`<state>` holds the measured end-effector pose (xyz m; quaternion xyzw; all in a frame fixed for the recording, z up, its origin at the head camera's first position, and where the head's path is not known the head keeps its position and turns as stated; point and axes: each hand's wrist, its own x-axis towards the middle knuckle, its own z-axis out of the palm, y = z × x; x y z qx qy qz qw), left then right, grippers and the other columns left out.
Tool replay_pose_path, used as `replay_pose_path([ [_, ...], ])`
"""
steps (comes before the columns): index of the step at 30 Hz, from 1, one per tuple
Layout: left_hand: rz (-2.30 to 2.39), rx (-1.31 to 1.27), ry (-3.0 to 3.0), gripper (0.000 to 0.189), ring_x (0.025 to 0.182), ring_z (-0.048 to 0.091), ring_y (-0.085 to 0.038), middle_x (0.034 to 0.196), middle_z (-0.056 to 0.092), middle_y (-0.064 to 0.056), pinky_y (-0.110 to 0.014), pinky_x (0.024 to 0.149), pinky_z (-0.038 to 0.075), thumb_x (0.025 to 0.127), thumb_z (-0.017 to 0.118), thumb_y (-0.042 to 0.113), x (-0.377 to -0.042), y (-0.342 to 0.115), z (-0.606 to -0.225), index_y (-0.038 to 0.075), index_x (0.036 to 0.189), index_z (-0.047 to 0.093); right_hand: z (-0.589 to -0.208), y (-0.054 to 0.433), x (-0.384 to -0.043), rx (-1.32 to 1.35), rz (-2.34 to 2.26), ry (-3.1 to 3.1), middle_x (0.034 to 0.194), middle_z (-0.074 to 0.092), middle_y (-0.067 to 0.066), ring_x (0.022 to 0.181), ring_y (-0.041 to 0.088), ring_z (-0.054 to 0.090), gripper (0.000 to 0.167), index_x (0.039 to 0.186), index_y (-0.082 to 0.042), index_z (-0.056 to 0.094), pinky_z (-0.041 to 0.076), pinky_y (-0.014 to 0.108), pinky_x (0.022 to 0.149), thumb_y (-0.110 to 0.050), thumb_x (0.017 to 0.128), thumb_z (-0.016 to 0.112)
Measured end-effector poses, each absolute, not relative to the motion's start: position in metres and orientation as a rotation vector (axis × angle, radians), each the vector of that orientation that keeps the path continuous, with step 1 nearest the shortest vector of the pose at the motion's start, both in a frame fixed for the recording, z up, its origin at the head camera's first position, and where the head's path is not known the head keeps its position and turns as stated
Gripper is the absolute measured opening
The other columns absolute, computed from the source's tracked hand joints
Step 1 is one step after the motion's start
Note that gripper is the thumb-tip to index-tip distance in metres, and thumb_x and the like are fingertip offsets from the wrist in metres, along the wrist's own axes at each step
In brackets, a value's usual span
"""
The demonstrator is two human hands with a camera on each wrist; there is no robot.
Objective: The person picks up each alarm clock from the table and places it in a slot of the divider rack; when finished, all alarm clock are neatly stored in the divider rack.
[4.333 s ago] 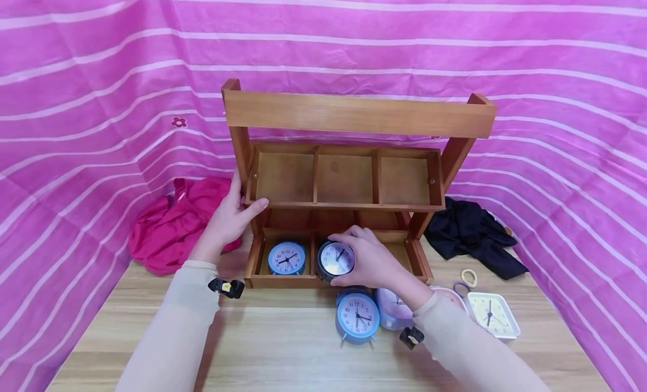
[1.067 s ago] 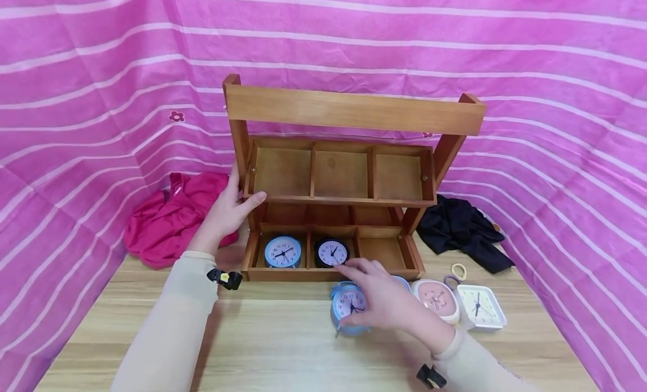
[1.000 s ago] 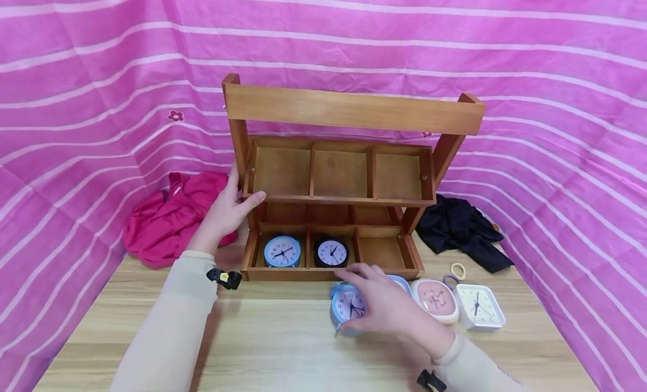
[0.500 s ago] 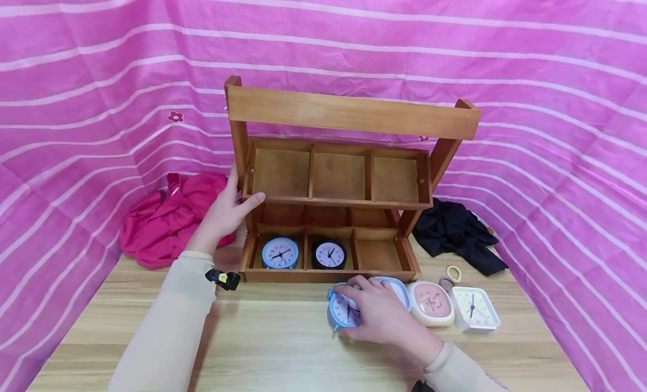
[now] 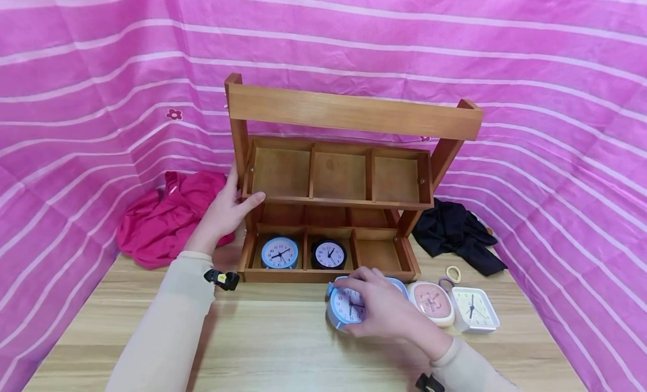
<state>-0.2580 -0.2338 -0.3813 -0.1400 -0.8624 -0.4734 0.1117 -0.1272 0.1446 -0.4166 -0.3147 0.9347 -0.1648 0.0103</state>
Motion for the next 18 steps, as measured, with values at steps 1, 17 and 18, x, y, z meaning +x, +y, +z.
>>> replay_pose_path([
  [1, -1.391, -0.412, -2.532, 0.101, 0.152, 0.031, -0.047, 0.173, 0.019, -0.013, -0.074, 0.114, 0.031, 0.098, 0.067, 0.052, -0.258, -0.234, -0.381, 0.05, 0.163, -0.01, -0.413, 0.145, -0.128, -0.982, -0.521, 2.915, 0.125, 0.059, -0.006, 0.114, 0.016, 0.053, 0.078, 0.138, -0.03, 0.068, 0.054, 0.039, 0.09, -0.049, 0.067, 0.094],
  [17, -1.406, -0.402, -2.54, 0.1, 0.152, 0.031, -0.046, 0.173, 0.019, -0.009, -0.075, 0.114, 0.031, 0.097, 0.066, 0.056, -0.259, -0.236, -0.381, 0.056, 0.161, -0.01, -0.377, 0.176, -0.168, -0.99, -0.575, 2.962, 0.13, 0.06, 0.003, 0.119, 0.026, 0.053, 0.081, 0.139, -0.024, 0.068, 0.051, 0.046, 0.094, -0.037, 0.065, 0.099],
  [18, -1.41, -0.402, -2.539, 0.099, 0.152, 0.031, -0.046, 0.173, 0.019, -0.009, -0.074, 0.114, 0.031, 0.097, 0.066, 0.056, -0.259, -0.236, -0.382, 0.056, 0.161, -0.01, -0.377, 0.18, -0.173, -0.988, -0.579, 2.962, 0.13, 0.06, 0.004, 0.119, 0.026, 0.053, 0.081, 0.14, -0.023, 0.068, 0.052, 0.046, 0.094, -0.036, 0.066, 0.099],
])
